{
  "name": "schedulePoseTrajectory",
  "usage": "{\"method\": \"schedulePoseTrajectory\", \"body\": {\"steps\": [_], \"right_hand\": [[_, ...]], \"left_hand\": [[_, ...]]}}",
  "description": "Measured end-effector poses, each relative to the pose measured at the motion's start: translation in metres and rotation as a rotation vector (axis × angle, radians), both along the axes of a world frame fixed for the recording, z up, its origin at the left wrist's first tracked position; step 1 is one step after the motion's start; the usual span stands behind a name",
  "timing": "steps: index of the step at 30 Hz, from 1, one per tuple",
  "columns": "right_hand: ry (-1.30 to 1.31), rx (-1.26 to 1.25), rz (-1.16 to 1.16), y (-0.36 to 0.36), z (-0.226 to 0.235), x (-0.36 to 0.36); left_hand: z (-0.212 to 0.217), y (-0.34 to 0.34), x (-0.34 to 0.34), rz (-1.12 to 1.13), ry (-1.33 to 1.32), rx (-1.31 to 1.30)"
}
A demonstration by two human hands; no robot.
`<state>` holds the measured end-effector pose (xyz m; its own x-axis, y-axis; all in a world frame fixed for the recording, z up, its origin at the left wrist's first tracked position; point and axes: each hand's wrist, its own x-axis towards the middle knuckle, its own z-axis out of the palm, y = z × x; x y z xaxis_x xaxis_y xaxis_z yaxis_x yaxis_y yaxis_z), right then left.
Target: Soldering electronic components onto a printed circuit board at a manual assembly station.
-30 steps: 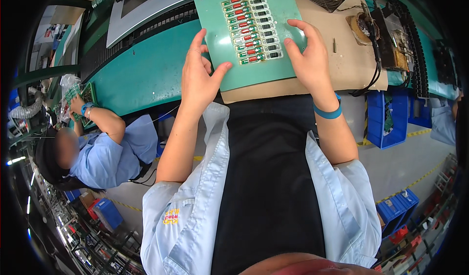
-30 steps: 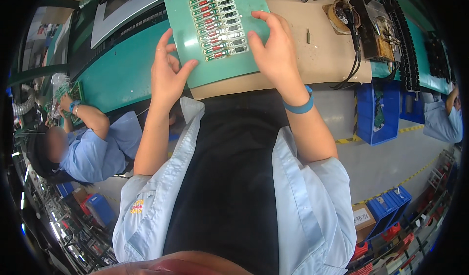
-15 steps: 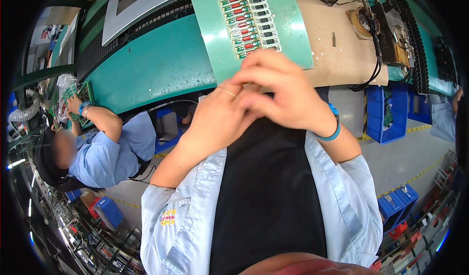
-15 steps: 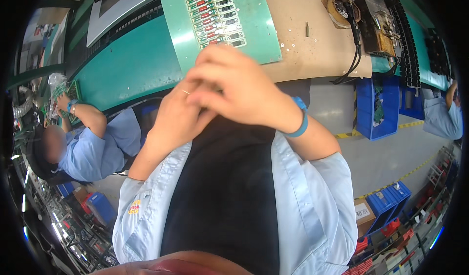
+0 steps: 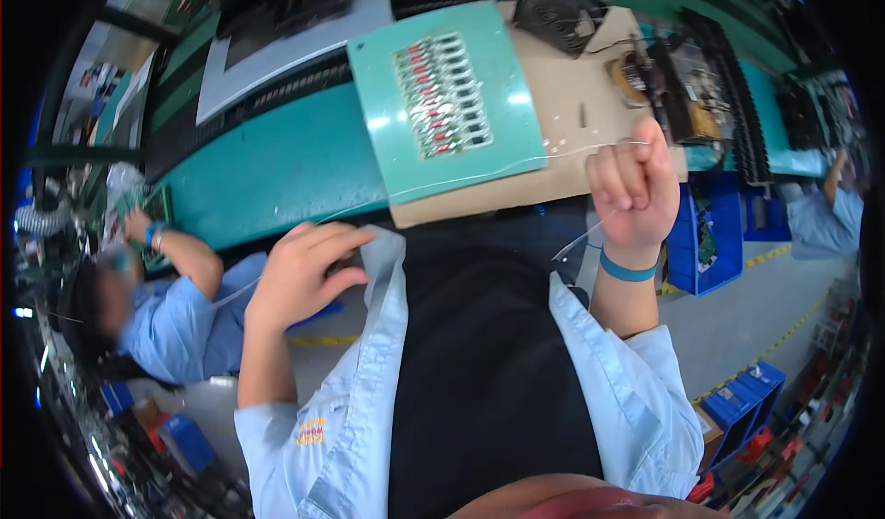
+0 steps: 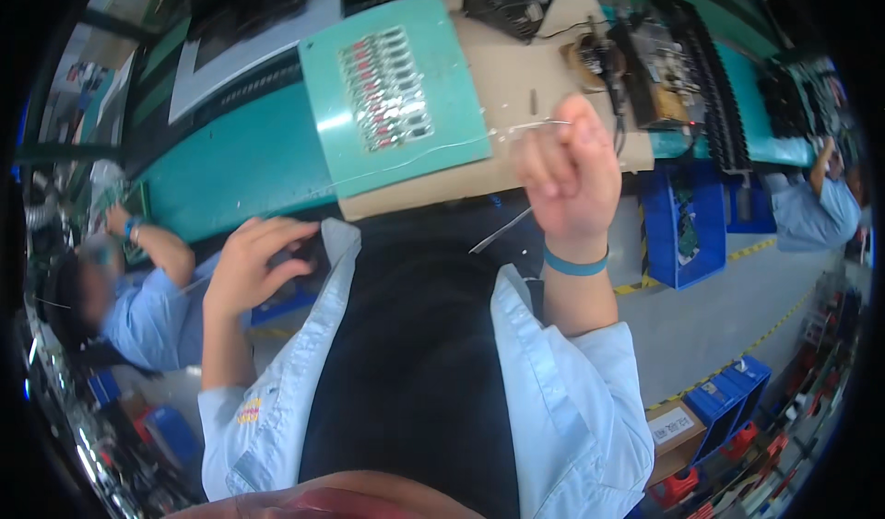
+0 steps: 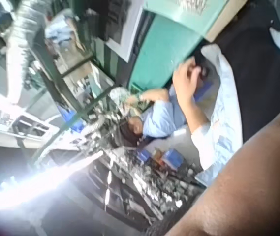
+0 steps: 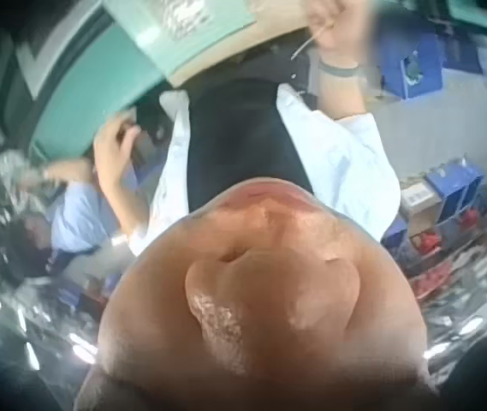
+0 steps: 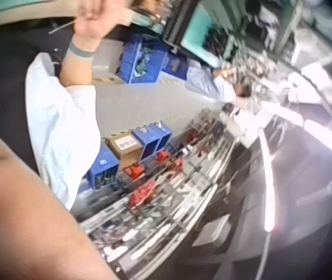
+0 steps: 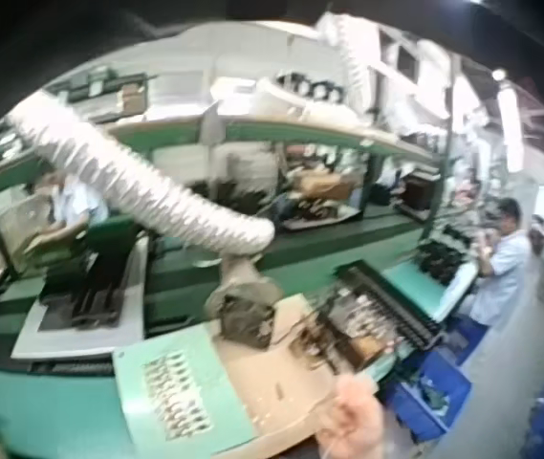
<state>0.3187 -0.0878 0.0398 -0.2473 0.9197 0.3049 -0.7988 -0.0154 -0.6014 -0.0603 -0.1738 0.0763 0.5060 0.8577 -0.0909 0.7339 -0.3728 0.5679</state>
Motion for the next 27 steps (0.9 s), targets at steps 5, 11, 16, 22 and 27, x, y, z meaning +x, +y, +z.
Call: {"method": "schedulePoseTrajectory", "body": {"steps": [5,11,16,22,27], "right_hand": [[0.057,-0.02,-0.223,0.004,-0.024,0.046],[-0.668,0.12,-0.052,-0.022,0.013,0.027],[-1.183,0.397,-0.142,-0.031,0.028,0.014],[-1.413,0.726,-0.48,-0.019,0.017,0.011],[-1.441,0.665,-0.479,-0.025,0.033,0.004]], "left_hand": [[-0.019,-0.04,-0.064,0.329,-0.165,-0.231],[-0.094,-0.074,-0.08,0.515,-0.047,-0.4],[-0.092,-0.068,-0.077,0.433,-0.053,-0.352],[-0.087,-0.07,-0.072,0.303,-0.026,-0.341],[-0.082,-0.07,-0.066,0.222,0.008,-0.374]]}}
